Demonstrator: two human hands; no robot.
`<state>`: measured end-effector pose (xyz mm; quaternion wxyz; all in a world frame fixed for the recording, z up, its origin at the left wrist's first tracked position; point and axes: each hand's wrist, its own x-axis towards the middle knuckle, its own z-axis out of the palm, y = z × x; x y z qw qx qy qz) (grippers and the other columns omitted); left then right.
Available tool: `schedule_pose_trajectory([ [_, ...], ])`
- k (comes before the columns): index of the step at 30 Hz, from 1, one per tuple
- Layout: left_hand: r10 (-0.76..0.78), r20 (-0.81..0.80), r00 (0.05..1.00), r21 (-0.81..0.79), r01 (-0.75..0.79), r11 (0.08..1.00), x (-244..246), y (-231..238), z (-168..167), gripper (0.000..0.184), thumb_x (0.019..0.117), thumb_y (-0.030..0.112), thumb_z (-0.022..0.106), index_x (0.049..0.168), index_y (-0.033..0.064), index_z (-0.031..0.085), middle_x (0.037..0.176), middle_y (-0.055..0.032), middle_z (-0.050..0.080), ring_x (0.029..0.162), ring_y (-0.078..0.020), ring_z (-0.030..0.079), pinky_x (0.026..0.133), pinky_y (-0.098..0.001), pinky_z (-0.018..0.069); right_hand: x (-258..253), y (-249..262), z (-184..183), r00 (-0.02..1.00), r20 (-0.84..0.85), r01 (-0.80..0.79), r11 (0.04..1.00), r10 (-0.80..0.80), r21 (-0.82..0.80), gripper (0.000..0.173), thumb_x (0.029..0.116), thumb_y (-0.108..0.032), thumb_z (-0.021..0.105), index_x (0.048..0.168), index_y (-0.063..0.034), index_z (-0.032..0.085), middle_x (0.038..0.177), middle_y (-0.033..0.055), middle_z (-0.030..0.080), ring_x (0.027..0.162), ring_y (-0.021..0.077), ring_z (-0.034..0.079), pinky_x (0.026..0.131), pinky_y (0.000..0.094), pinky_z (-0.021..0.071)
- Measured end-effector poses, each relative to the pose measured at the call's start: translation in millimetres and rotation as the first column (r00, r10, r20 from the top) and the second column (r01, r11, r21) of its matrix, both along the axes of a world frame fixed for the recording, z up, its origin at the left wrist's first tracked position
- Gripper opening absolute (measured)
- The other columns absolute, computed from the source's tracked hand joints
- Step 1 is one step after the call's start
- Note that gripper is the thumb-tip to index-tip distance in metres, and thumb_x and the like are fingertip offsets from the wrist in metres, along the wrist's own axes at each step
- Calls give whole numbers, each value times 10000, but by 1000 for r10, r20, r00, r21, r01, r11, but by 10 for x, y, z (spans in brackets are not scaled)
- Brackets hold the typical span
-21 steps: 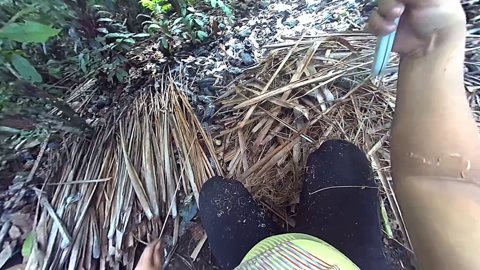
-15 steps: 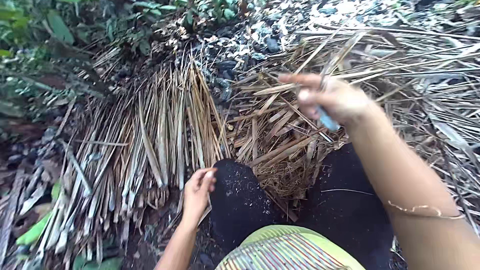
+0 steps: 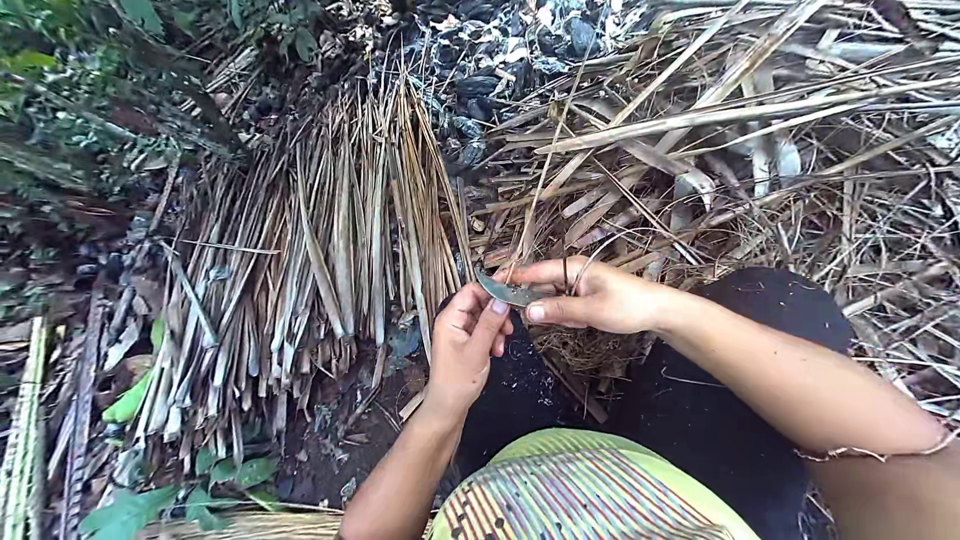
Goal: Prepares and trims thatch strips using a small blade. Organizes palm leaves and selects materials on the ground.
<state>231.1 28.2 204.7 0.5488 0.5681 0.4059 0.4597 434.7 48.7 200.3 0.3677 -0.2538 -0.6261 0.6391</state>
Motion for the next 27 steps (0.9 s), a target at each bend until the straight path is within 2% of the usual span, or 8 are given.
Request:
schedule_pose_trajectory([
  [5, -42, -61, 997, 25, 43, 999, -81, -67, -7, 184, 1011, 38, 525, 960, 130, 676, 721, 115, 650, 546, 74, 512, 516, -84, 425, 251, 202, 120, 961, -113, 263, 961, -252, 89, 355, 1004, -90, 525, 1350, -34, 576, 751, -147, 590, 528, -96, 431, 476, 92, 375],
  [7, -46, -33, 998, -13, 45, 999, -87, -76, -6, 192, 1007, 33, 521, 945, 123, 679, 688, 114, 626, 539, 70, 507, 514, -87, 422, 296, 228, 86, 957, -186, 236, 970, -223, 52, 401, 997, -77, 520, 1396, -49, 539, 719, -155, 579, 512, -77, 448, 464, 102, 391],
  [12, -47, 9, 999, -15, 48, 999, -100, -31, -6, 198, 1004, 25, 504, 966, 123, 672, 724, 95, 657, 539, 71, 499, 504, -88, 408, -21, -6, -75, 998, -66, -28, 997, 23, -77, 388, 994, -74, 561, 1382, -58, 578, 722, -100, 594, 529, -82, 437, 489, 97, 368],
  [15, -95, -45, 995, -13, 94, 995, -264, -66, -42, 170, 999, 74, 551, 952, 150, 696, 722, 128, 641, 558, 82, 502, 514, -87, 407, 223, 157, 58, 984, -78, 165, 985, -161, 51, 374, 1009, -108, 513, 1369, -31, 576, 766, -121, 588, 543, -96, 421, 492, 91, 366],
  [19, -170, -120, 978, -11, 169, 985, -529, -134, -129, 91, 1000, 220, 626, 979, 201, 712, 753, 161, 647, 579, 96, 506, 525, -76, 406, 831, 476, 231, 870, -216, 476, 869, -443, 138, 340, 1011, -134, 475, 1337, -123, 570, 652, -182, 505, 513, -57, 452, 494, 134, 420],
  [21, -189, -130, 973, -49, 184, 982, -597, -144, -153, 93, 995, 231, 630, 971, 208, 717, 712, 165, 622, 562, 96, 494, 511, -74, 397, 1017, 543, 275, 817, -311, 540, 834, -486, 115, 315, 1043, -152, 444, 1346, -140, 529, 627, -177, 478, 491, -34, 458, 485, 147, 436],
  [24, -187, -62, 980, -140, 177, 974, -558, -109, -144, 125, 998, 187, 599, 947, 197, 713, 627, 161, 562, 515, 86, 466, 486, -83, 378, 727, 382, 215, 875, -275, 417, 909, -399, 7, 345, 1020, -157, 438, 1357, -156, 512, 594, -166, 464, 466, -38, 442, 456, 145, 413],
  [27, -214, 106, 971, -296, 236, 926, -495, -37, -65, 147, 996, 198, 593, 908, 198, 710, 576, 155, 515, 470, 78, 438, 453, -89, 362, 94, 77, -118, 989, -150, -11, 993, -6, -113, 397, 1003, -136, 521, 1396, -91, 548, 653, -96, 546, 500, -46, 458, 475, 126, 402],
])
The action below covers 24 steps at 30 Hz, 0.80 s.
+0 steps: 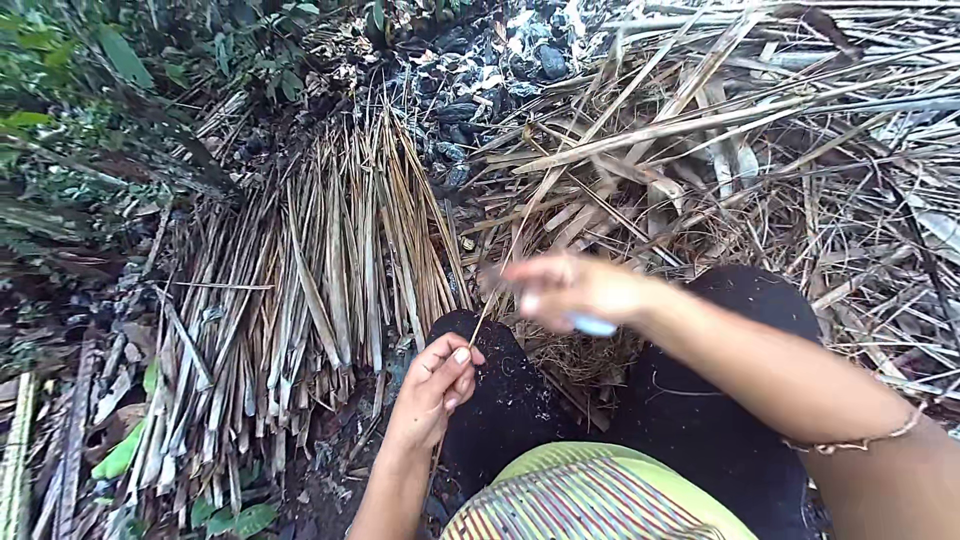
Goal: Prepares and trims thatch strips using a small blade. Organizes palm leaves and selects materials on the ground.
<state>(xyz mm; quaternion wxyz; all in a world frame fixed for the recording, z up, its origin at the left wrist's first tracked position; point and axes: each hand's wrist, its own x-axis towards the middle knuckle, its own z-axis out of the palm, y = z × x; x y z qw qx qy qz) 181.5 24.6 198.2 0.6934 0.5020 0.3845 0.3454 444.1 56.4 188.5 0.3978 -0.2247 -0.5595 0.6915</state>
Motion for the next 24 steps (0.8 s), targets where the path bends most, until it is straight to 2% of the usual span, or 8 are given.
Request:
schedule_pose_trajectory([
  [2, -66, 121, 990, -137, 83, 987, -36, 34, -2, 113, 980, 227, 639, 900, 203, 715, 575, 160, 511, 459, 79, 439, 440, -88, 358, -201, -71, -85, 980, 30, -195, 979, 197, -52, 408, 1033, -132, 505, 1435, -63, 510, 721, -104, 548, 546, -65, 448, 506, 105, 380],
  [3, -95, 162, 982, -179, 124, 976, -80, 40, -18, 96, 970, 244, 662, 897, 207, 712, 580, 163, 515, 462, 79, 445, 441, -88, 361, -174, -62, -50, 983, 22, -180, 982, 181, -51, 410, 1035, -139, 492, 1437, -59, 506, 712, -117, 531, 539, -76, 429, 498, 98, 363],
  [6, -138, 193, 971, -219, 179, 959, -242, -4, -109, 85, 945, 286, 710, 907, 211, 722, 588, 168, 519, 471, 82, 455, 443, -89, 369, 272, 170, 172, 993, -76, 98, 995, -95, 26, 407, 1036, -134, 450, 1435, -83, 508, 660, -145, 496, 502, -74, 422, 470, 100, 380],
  [10, -13, -60, 998, 27, 14, 1000, -207, -102, -117, 94, 970, 264, 665, 917, 215, 726, 618, 152, 564, 496, 81, 471, 469, -85, 381, 535, 351, 264, 924, -201, 338, 941, -326, 29, 384, 1032, -120, 414, 1405, -114, 505, 606, -152, 454, 476, -37, 443, 470, 139, 419],
  [13, 169, -175, 970, 285, -114, 952, -52, -107, -110, 158, 1001, 82, 543, 957, 124, 689, 665, 126, 605, 525, 63, 504, 492, -92, 415, 78, 87, 96, 986, -80, 143, 988, -147, -62, 416, 1006, -112, 479, 1420, -98, 507, 629, -97, 483, 480, -26, 439, 463, 144, 404],
  [16, 264, -192, 945, 454, -153, 878, 31, -115, -129, 159, 999, 54, 519, 975, 123, 660, 724, 145, 641, 557, 79, 515, 511, -85, 421, -331, -112, -47, 982, 76, -163, 982, 170, -97, 407, 1051, -105, 495, 1453, -44, 491, 764, -70, 553, 553, -49, 427, 505, 124, 364],
  [21, 271, -253, 929, 538, -98, 837, -260, -223, -313, 136, 1016, 167, 559, 975, 181, 688, 712, 200, 605, 586, 108, 501, 541, -73, 410, 258, 193, 184, 982, -71, 182, 981, -177, 70, 370, 1028, -108, 465, 1386, -63, 546, 674, -143, 513, 508, -69, 428, 478, 105, 387],
  [24, 213, -284, 935, 524, -35, 851, -270, -244, -364, 164, 1036, 216, 551, 1029, 149, 701, 698, 172, 613, 576, 78, 552, 531, -95, 471, 357, 242, 183, 962, -143, 253, 960, -234, 125, 371, 1013, -114, 491, 1379, -81, 545, 660, -145, 512, 501, -49, 444, 477, 128, 406],
])
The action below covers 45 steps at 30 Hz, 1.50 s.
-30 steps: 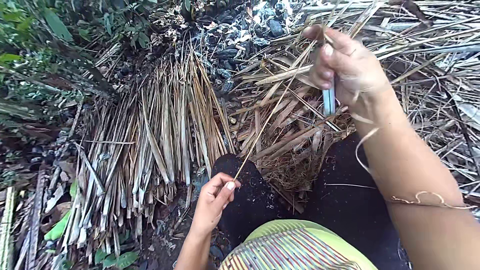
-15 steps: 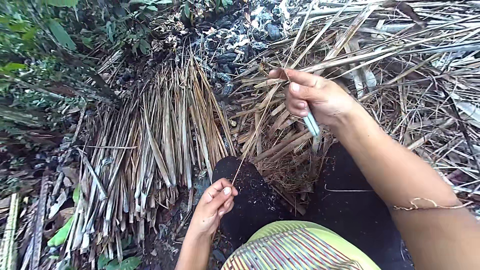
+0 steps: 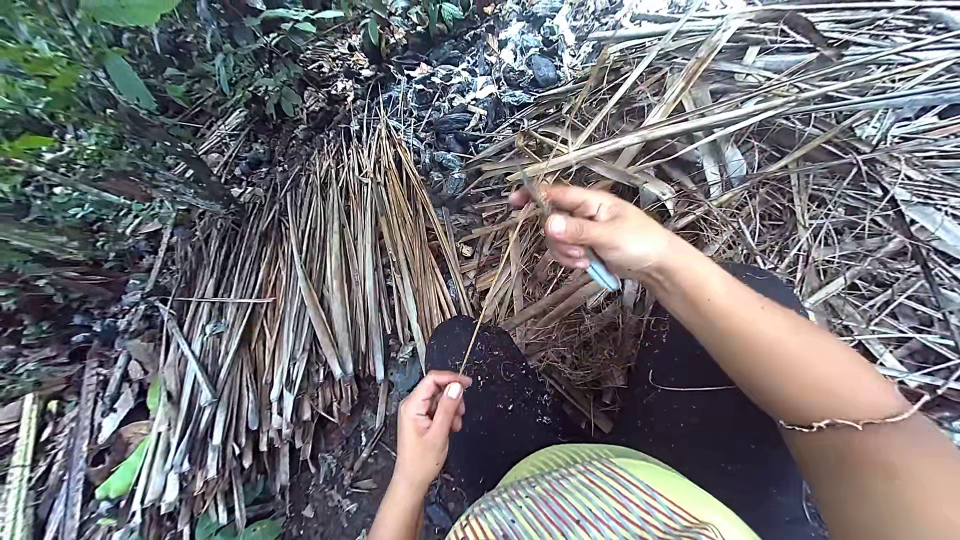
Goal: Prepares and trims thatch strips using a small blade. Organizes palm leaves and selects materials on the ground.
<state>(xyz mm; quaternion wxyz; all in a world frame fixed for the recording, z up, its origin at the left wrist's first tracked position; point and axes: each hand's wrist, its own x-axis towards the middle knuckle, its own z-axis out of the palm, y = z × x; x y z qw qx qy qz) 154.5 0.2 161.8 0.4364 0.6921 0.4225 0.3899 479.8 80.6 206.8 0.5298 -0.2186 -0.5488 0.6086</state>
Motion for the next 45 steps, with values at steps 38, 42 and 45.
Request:
schedule_pose_trajectory([
  [38, -162, 224, 961, -88, 186, 979, 199, 118, 116, 222, 1036, 353, 579, 1063, 204, 741, 727, 170, 636, 591, 93, 543, 539, -84, 455, -345, -256, -193, 961, 79, -263, 964, 266, -45, 366, 996, -121, 536, 1359, -102, 582, 729, -112, 604, 524, -71, 462, 485, 103, 402],
  [42, -139, 292, 946, -25, 153, 988, 433, 146, 209, 169, 1037, 264, 586, 1029, 177, 732, 749, 154, 653, 587, 94, 538, 526, -82, 445, -496, -398, -230, 895, 166, -403, 911, 413, -93, 365, 1024, -112, 543, 1378, -27, 546, 846, -108, 623, 585, -117, 440, 523, 70, 366],
  [45, -174, 284, 943, -36, 192, 981, 394, 91, 207, 177, 1041, 290, 583, 1032, 187, 726, 711, 160, 612, 573, 106, 505, 516, -71, 417, -424, -374, -187, 927, 129, -346, 936, 353, -70, 359, 1015, -113, 529, 1367, -50, 564, 806, -123, 615, 579, -113, 448, 523, 70, 372],
])
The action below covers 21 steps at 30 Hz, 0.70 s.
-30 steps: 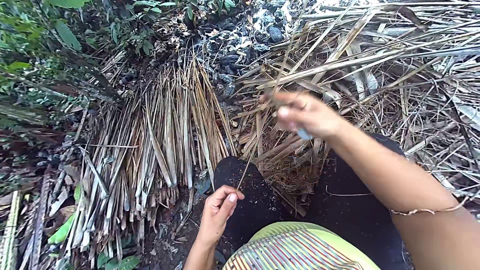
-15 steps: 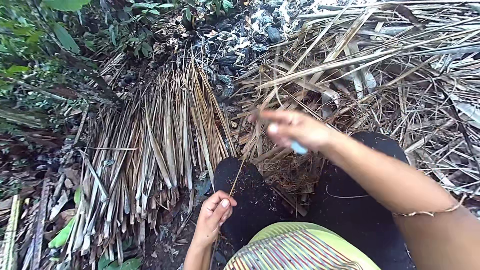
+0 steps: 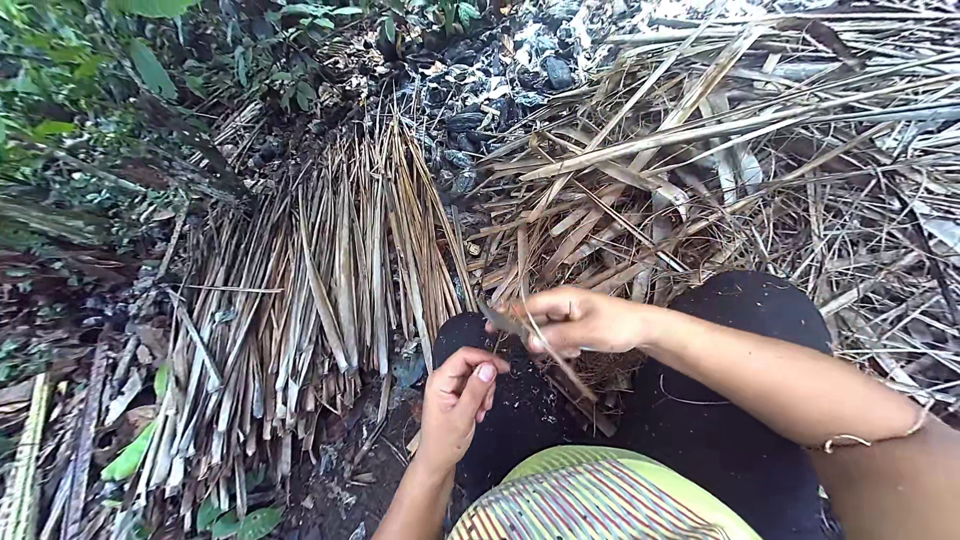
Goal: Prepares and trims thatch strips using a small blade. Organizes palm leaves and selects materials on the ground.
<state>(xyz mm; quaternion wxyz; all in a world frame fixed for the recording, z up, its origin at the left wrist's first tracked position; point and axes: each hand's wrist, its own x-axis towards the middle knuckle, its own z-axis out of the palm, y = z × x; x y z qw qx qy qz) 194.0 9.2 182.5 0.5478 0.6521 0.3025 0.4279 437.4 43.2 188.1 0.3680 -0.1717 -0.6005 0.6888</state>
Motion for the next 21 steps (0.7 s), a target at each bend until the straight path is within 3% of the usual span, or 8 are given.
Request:
schedule_pose_trajectory([
  [2, -28, -15, 999, -40, 28, 999, -95, -39, -19, 185, 1040, 316, 580, 1025, 200, 723, 679, 168, 577, 564, 110, 485, 516, -68, 400, 118, 75, 34, 992, -77, 98, 995, -96, 34, 391, 1001, -134, 526, 1388, -101, 571, 753, -130, 592, 546, -91, 445, 497, 89, 372],
  [5, -51, -24, 998, -81, 49, 996, -224, -70, -34, 194, 1036, 336, 584, 1026, 207, 729, 663, 163, 567, 551, 113, 475, 507, -60, 389, 239, 212, 13, 976, -187, 127, 988, -109, 90, 366, 1020, -142, 557, 1384, -128, 592, 886, -99, 667, 563, -76, 468, 496, 99, 391],
  [8, -39, -42, 998, -116, 34, 993, -345, -95, -41, 184, 1025, 345, 597, 1021, 222, 735, 648, 167, 560, 535, 112, 467, 496, -61, 384, 291, 281, 106, 959, -226, 201, 973, -172, 113, 350, 1002, -114, 524, 1345, -74, 582, 738, -152, 579, 524, -86, 437, 477, 98, 371],
  [12, -48, -70, 996, -164, 36, 986, -517, -146, -85, 179, 1016, 360, 610, 1024, 241, 744, 638, 165, 559, 524, 110, 461, 490, -62, 382, 520, 389, 197, 926, -285, 290, 949, -247, 121, 331, 994, -133, 553, 1321, -85, 563, 648, -180, 512, 507, -69, 444, 478, 121, 390],
  [21, -104, -149, 983, -255, 64, 965, -961, -239, -143, 164, 1017, 371, 603, 1019, 290, 746, 636, 186, 569, 532, 114, 472, 508, -65, 393, 756, 481, 232, 880, -332, 403, 904, -340, 142, 336, 998, -98, 533, 1333, -81, 556, 675, -155, 559, 520, -46, 478, 496, 136, 419],
])
